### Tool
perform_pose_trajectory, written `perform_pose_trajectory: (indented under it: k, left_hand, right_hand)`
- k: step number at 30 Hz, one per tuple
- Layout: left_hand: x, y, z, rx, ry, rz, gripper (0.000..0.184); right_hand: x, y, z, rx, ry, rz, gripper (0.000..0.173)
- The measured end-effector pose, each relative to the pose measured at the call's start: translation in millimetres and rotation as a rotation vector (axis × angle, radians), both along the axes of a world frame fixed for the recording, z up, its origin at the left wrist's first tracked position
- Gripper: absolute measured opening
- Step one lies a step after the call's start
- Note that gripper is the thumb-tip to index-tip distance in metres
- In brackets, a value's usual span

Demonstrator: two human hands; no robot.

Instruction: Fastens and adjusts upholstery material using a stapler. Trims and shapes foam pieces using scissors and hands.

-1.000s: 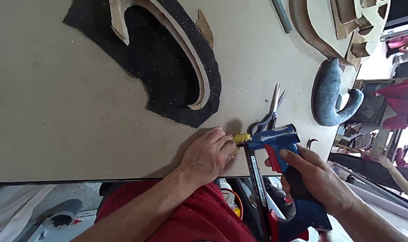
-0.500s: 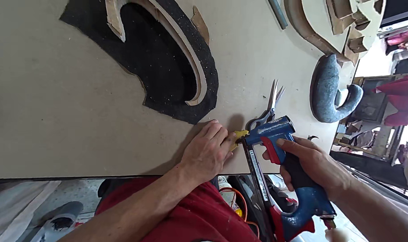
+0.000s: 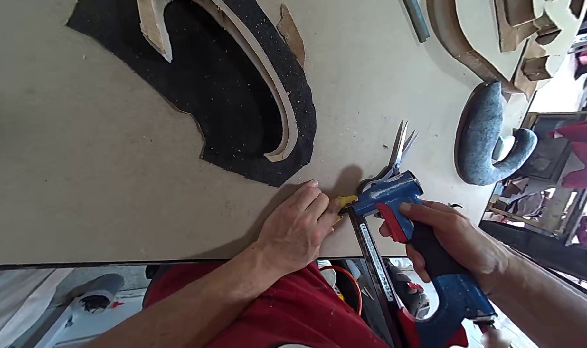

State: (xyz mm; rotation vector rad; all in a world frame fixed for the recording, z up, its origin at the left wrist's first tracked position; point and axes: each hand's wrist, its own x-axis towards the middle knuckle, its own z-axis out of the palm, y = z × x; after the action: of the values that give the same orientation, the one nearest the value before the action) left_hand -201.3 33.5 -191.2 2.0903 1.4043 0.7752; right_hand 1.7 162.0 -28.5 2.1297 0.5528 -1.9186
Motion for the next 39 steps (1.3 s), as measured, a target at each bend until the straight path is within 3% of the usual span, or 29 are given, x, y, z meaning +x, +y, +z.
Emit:
perform_pose_trajectory:
  k: [15, 35, 39]
  left_hand:
    - [7.5, 5.9, 0.8, 0.017, -0.046, 0.018, 0.03]
    - [4.4, 8.0, 2.0, 0.019, -0.04, -0.012, 0.033]
    - [4.5, 7.7, -0.3, 0.023, -0.029, -0.014, 0.033]
  right_hand:
    - [-35.3, -27.1, 18.1, 0.135, -0.175, -0.025, 0.032]
    - [-52.1, -9.7, 17.8, 0.087, -0.23, -0.005, 0.033]
    - [-44.2, 6.2, 9.5, -0.001, -0.186, 0.057, 0.037]
